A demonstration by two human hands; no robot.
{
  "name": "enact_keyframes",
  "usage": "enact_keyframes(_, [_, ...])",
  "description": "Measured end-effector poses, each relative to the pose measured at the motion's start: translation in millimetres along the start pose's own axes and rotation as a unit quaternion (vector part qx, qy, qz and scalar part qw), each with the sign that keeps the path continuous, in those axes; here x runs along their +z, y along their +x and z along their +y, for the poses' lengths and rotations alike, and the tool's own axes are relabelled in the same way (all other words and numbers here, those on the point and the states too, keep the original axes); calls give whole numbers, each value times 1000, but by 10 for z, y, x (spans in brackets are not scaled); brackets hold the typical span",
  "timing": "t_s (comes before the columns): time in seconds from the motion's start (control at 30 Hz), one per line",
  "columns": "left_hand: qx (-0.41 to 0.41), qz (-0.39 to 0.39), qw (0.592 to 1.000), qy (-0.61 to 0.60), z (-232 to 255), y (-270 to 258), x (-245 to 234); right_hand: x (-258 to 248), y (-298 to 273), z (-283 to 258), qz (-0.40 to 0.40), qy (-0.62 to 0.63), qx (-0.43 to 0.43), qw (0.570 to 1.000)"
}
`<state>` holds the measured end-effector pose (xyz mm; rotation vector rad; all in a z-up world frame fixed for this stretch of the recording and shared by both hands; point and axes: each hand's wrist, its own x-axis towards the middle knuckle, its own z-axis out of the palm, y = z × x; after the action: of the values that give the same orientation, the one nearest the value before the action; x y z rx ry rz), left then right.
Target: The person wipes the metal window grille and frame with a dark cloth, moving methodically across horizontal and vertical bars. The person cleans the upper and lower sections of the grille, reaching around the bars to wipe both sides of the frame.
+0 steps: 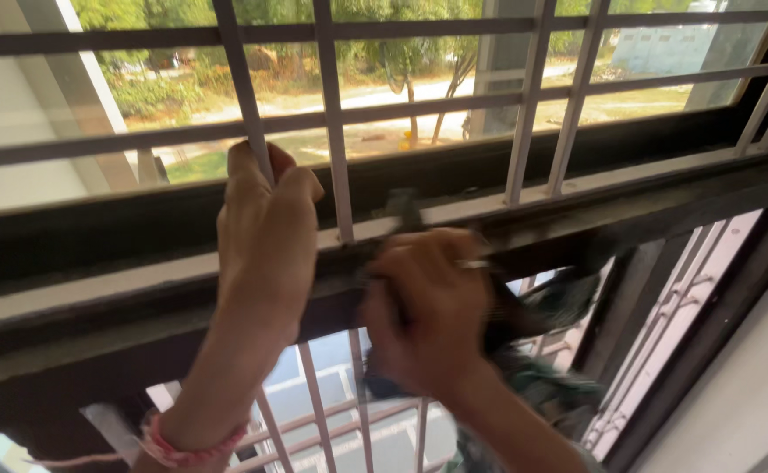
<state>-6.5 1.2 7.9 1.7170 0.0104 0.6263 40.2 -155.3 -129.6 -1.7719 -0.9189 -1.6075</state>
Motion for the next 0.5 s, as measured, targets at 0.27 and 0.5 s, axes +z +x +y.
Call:
enact_keyframes(0.27, [-1, 9, 998, 64, -118, 85, 2, -819, 247, 1055, 26, -102, 61, 993])
enact_keyframes(0.5, [6, -10, 1000, 6, -66, 2, -10, -74, -81, 208, -8, -63, -22, 998])
